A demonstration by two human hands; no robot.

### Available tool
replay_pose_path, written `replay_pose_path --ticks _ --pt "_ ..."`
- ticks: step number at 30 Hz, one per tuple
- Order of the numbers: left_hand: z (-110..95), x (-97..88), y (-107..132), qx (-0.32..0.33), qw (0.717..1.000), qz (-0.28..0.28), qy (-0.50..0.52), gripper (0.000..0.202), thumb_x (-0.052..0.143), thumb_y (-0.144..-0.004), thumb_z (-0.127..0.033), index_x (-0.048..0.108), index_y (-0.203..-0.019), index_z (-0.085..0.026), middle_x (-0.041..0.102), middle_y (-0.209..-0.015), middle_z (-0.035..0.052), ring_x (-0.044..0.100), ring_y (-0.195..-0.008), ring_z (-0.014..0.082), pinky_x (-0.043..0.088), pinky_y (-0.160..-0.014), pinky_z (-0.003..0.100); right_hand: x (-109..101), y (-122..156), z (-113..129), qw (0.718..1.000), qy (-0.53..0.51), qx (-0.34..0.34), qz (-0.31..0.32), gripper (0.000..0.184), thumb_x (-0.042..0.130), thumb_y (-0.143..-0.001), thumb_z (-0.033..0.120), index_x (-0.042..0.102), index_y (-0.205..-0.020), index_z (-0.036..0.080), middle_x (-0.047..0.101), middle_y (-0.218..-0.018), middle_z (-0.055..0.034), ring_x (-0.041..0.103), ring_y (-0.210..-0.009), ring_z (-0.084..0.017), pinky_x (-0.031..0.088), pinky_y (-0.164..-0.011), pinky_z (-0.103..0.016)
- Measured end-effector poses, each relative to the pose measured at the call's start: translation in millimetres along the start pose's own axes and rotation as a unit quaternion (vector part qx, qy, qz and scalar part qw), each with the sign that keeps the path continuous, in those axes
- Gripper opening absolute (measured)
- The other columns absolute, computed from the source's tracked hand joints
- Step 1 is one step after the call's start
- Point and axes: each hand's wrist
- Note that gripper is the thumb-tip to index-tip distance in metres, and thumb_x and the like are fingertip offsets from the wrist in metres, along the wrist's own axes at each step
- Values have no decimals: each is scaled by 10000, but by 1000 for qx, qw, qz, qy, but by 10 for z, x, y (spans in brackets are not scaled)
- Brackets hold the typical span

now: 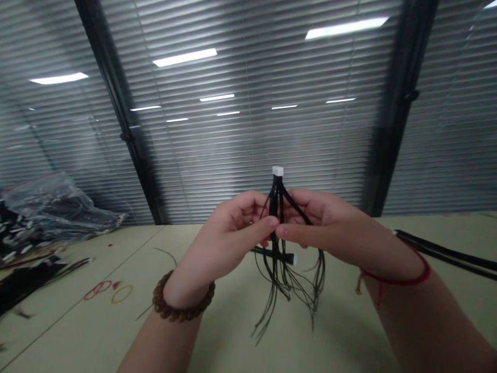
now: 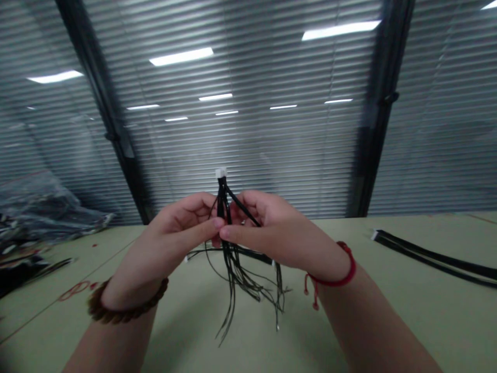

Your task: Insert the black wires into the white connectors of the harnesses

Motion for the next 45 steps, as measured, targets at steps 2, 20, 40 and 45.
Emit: replay_pose_path --ticks 2,20,40,45 --pt "7 7 0 -17 1000 -5 -14 77 600 -778 -187 545 -822 -156 562 -665 -6 504 -562 97 414 -477 198 -6 -8 -7 1000 28 -2 -5 151 621 -734 203 520 -830 145 509 -719 13 409 -586 -59 316 -479 -168" --pt "7 -27 -16 -51 998 -11 -20 83 484 -839 -219 512 -784 -163 546 -590 -18 510 -515 98 419 -483 210 -197 65 0 996 48 16 -74 230 562 -804 358 566 -731 140 481 -588 7 348 -468 -41 228 -392 -179" --pt "78 -1 -66 66 989 -97 91 212 637 -766 -97 662 -962 -177 700 -966 28 652 -839 124 522 -767 209 7 27 -7 984 171 -46 11 107 559 -801 263 509 -793 168 522 -679 24 485 -589 -65 399 -523 -165" --pt "39 19 -70 60 976 -110 177 262 647 -763 -126 605 -1015 -183 667 -835 13 648 -790 135 538 -675 212 63 24 -52 974 219 -29 51 234 664 -724 324 529 -833 168 564 -672 38 512 -575 -70 400 -529 -175"
Point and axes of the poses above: each hand's wrist, its own y-axis away from the middle knuckle, its own x-axis out of the palm, z = x × y
